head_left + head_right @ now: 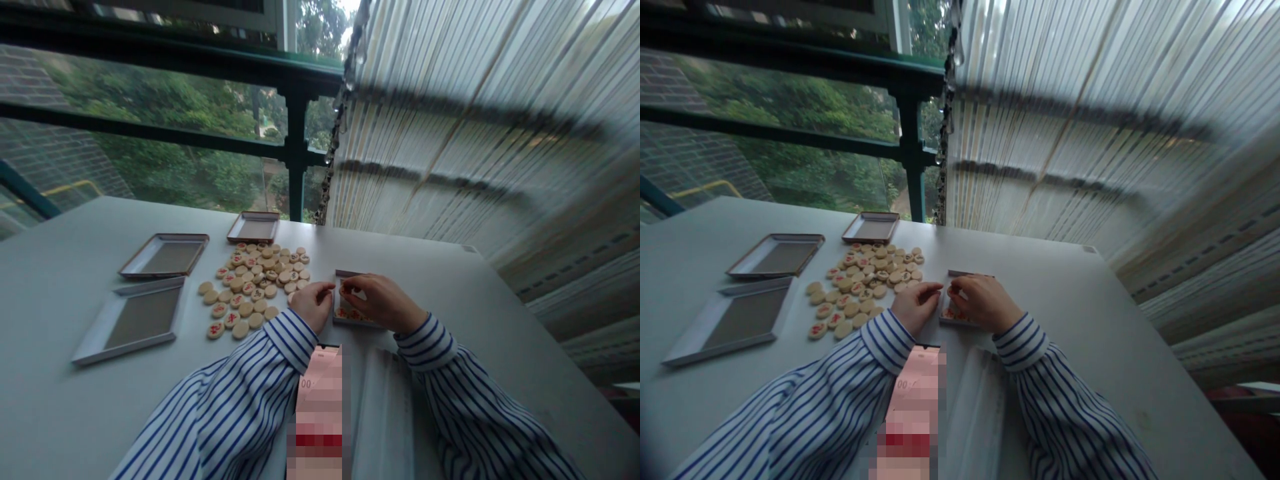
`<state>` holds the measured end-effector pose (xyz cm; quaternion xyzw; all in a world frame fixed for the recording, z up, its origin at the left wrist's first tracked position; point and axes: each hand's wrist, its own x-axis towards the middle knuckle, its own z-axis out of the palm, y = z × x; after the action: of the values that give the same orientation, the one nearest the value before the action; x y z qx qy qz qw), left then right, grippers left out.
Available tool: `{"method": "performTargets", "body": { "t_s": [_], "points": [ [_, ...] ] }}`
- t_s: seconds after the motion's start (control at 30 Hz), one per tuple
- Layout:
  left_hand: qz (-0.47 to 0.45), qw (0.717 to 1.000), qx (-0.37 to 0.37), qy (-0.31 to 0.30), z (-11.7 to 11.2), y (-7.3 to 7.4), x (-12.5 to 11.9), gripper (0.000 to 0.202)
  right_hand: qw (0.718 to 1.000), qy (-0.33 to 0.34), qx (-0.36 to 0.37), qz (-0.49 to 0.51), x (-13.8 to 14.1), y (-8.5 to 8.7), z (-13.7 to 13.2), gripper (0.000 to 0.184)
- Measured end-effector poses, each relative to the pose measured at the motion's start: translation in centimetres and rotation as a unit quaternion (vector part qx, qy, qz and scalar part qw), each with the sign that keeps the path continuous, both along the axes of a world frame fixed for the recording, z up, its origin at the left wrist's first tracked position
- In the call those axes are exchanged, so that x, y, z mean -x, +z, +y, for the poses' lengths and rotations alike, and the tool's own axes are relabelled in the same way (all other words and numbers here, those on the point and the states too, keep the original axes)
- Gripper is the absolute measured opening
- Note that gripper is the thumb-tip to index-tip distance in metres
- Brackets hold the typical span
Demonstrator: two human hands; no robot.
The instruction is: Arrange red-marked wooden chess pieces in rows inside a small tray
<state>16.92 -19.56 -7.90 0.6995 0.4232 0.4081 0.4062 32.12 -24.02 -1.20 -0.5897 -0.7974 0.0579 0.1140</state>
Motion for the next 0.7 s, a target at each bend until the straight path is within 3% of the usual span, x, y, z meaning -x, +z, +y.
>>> {"method": "performTargets", "body": {
  "t_s": [0.4, 0.7],
  "points": [
    [0.046, 0.998, -0.042, -0.011, -0.4, 0.3, 0.0, 0.029, 0.991, -0.004, 0.058, -0.117, 0.6, 0.1, 1.4, 0.020],
    [0.041, 0.997, -0.054, -0.028, -0.4, 0.0, 0.1, 0.032, 0.989, 0.007, 0.050, -0.137, 0.2, -0.6, 1.4, 0.026]
  ]
}}
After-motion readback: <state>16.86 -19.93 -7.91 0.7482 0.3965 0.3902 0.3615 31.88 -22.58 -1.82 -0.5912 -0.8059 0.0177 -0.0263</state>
